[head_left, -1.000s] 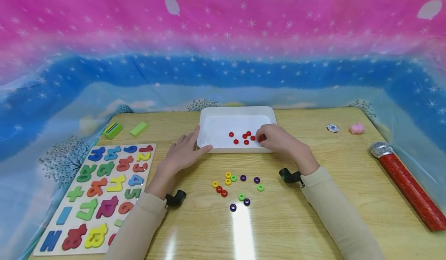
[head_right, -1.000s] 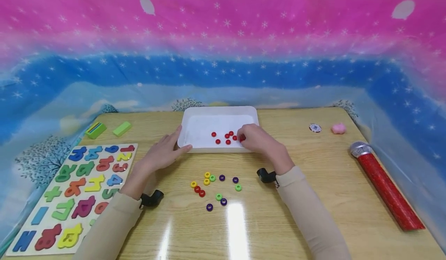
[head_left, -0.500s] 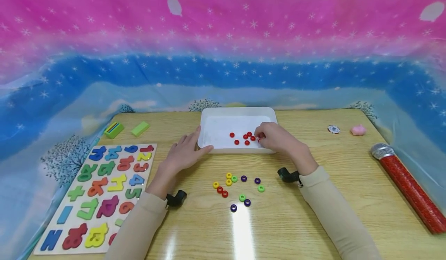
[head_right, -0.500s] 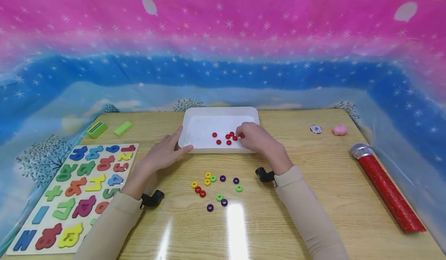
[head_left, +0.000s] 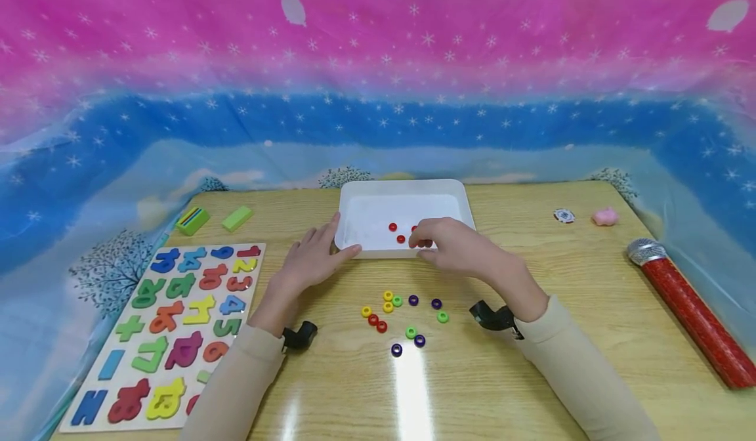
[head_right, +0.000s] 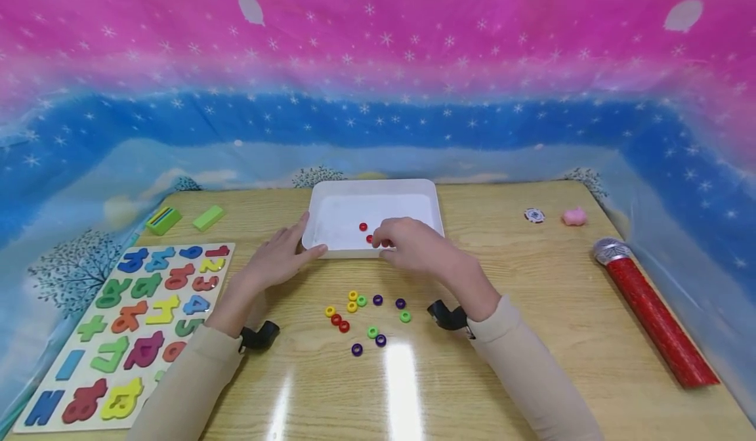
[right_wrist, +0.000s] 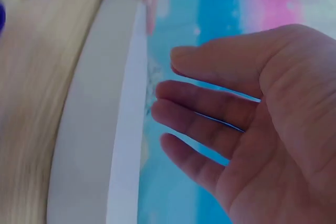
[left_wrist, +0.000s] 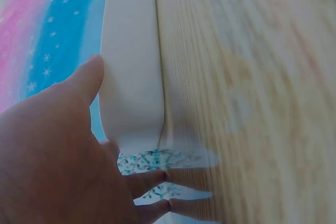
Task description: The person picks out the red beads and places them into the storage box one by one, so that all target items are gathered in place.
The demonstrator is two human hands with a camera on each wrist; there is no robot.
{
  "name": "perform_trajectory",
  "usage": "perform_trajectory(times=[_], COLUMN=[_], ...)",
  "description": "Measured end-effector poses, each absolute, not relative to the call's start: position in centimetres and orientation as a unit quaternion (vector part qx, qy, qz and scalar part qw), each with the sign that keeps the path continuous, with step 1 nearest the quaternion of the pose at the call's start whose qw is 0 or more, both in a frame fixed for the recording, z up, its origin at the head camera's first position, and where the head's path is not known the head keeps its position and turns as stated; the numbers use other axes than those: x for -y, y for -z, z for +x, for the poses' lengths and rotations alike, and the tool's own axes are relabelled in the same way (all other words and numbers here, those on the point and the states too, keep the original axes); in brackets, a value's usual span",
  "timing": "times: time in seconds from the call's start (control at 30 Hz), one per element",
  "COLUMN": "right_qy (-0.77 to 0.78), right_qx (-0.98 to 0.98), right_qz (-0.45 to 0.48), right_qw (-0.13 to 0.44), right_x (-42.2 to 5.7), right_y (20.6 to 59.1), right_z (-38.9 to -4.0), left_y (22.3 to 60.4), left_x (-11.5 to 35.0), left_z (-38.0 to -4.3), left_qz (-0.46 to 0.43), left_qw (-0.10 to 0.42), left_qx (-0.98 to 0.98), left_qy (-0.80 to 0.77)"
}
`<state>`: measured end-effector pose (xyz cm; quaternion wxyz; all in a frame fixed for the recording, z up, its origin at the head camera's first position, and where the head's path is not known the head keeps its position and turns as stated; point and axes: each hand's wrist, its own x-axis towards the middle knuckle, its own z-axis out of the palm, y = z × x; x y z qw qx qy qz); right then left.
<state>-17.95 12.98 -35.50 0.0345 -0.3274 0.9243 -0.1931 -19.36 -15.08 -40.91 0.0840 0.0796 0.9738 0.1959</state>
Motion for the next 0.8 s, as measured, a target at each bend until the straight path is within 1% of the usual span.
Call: perform_trajectory(times=[0.3,0.47,0.63,0.8], right_qy=[0.174,0.157,0.153,0.129], right_qx=[-0.892,-0.879,-0.864,-0.856], right_qz=[-0.404,-0.438,-0.462,-0.485], right_qw=[0.097,0.105,0.128,0.121], right_x=[-10.1,-9.0,-7.9,-7.2], right_y=[35.8,36.1,36.9,37.8], right_z=[-14.8,-13.4,-12.7,-12.2], left_y=[40.9,41.0,41.1,41.1], left_x=[15.1,15.2,15.3,15.3], left_z=[-19.4,-19.4,-19.4,-19.4], left_qz=[0.081,0.083,0.083,0.087], left_qw=[0.080,0.082,0.080,0.075], left_qx=[-0.974,-0.974,-0.973,-0.972], left_qy=[-0.196,-0.194,-0.198,-0.203])
